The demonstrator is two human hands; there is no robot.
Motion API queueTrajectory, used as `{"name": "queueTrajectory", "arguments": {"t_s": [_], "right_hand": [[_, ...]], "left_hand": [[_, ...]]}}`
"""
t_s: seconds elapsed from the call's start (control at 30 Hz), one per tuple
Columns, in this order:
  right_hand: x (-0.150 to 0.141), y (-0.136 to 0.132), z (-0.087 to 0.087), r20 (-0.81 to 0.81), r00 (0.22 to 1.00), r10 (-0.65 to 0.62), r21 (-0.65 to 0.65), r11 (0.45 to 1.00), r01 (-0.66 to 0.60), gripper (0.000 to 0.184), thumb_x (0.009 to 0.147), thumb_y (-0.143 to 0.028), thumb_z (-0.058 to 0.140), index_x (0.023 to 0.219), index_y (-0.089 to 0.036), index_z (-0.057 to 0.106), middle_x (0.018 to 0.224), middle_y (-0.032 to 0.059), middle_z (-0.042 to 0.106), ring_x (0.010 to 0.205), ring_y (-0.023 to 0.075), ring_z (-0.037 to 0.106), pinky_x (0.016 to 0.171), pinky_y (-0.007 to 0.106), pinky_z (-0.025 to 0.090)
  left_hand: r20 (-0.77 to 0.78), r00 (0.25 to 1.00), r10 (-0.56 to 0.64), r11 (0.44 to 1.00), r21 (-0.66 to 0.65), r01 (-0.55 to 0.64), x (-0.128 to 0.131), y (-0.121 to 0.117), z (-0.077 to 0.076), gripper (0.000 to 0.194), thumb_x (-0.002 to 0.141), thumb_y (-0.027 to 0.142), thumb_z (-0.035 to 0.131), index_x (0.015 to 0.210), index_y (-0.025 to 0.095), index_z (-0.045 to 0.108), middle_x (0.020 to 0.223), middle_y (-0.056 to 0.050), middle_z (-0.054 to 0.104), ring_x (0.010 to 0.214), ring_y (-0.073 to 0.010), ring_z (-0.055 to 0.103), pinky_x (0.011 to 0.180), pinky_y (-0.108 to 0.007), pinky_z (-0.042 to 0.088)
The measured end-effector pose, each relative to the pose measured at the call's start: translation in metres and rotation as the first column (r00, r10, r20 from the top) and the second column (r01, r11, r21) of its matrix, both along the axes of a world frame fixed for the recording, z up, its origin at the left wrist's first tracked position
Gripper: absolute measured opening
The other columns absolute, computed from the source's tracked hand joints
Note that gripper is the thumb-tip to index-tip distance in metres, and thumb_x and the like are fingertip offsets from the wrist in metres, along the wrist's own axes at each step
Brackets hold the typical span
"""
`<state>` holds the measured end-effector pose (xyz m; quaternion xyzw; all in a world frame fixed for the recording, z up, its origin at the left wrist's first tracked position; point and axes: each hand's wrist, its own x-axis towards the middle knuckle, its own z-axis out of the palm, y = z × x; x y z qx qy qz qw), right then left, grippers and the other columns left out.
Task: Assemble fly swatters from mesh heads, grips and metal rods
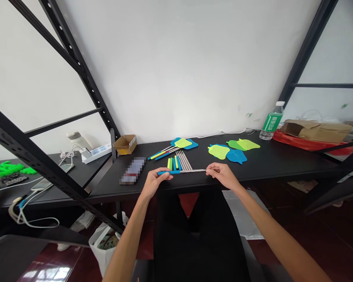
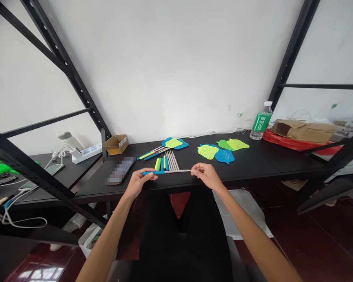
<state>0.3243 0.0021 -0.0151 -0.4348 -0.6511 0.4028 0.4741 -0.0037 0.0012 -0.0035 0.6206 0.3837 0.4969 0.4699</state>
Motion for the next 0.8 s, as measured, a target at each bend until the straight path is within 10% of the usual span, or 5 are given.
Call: {"name": "queueTrajectory", "arguments": {"t_s": [0.8], "right_hand": [[-0.0016, -0.0074, 0.0081, 0.135, 0.990, -0.033, 0.046, 0.999, 0.027, 0.042, 0.089, -0.056, 0.056, 0.074, -0.019, 0.069, 0.070, 0.0057, 0.072, 0.063, 0.0187, 0.059, 0.063, 0.031, 0.045]], "left_hand": [[-0.018, 1.000, -0.010, 1.000, -0.010, 0.010, 0.0006, -0.0015, 0.0020, 0.035, 0.082, 0.038, 0.075, 0.106, 0.012, 0.071, 0.083, -0.009, 0.077, 0.081, -0.0221, 0.072, 0.080, -0.033, 0.056]]}}
